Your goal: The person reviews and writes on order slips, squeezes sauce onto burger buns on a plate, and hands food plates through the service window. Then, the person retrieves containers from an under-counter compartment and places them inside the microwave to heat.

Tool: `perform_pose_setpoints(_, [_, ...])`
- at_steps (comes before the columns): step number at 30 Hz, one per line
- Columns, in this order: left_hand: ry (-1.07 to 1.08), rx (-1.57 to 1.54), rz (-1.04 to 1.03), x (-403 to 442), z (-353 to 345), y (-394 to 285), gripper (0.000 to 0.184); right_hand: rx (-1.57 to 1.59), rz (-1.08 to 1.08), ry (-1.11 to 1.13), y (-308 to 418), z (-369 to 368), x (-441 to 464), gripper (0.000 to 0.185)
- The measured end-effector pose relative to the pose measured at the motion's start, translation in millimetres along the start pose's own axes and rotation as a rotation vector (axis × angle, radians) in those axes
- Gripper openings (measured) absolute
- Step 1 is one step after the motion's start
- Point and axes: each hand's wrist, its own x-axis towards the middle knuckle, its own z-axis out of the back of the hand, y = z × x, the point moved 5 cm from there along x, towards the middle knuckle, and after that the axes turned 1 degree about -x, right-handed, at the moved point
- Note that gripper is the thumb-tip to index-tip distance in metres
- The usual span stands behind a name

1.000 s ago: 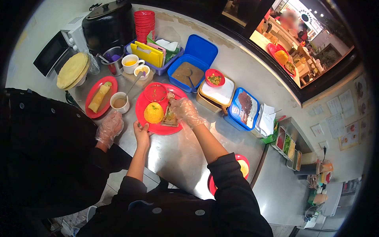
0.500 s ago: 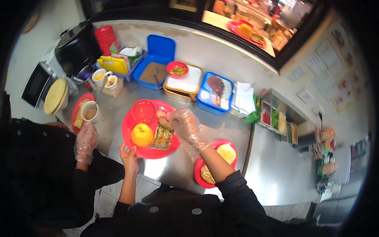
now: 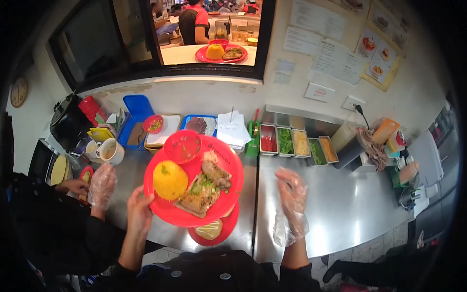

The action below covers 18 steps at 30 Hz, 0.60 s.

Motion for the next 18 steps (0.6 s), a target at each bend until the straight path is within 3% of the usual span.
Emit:
perform_pose_setpoints(4, [0.175, 0.035, -0.070, 28.3, -70.1, -20.6, 0.030, -0.168, 0.027, -0.009, -33.8, 66.9, -19.7, 0.011])
perform_pose_setpoints(6, [0.205, 0.028, -0.100, 42.3, -108.2, -39.1, 0.029, -0.088, -0.159, 0.033, -66.7, 88.7, -33.7, 0.020])
perform_pose_setpoints(9, [0.331, 0.043, -0.129, 81.3, -151.8, -64.8, 0.025, 0.008, -0.255, -0.019, -95.0, 111.6, -49.5, 0.022])
perform_pose_setpoints(13, [0.321, -0.002, -0.164, 162.9, -183.5, -102.3, 0.019, 0.057, -0.280, -0.086, -106.5, 131.4, -63.3, 0.020])
perform_pose_setpoints(18, [0.247, -0.061, -0.219, 238.1, -236.8, -145.2, 0.023, -0.218, -0.465, -0.259, -144.8, 183.7, -93.2, 0.022])
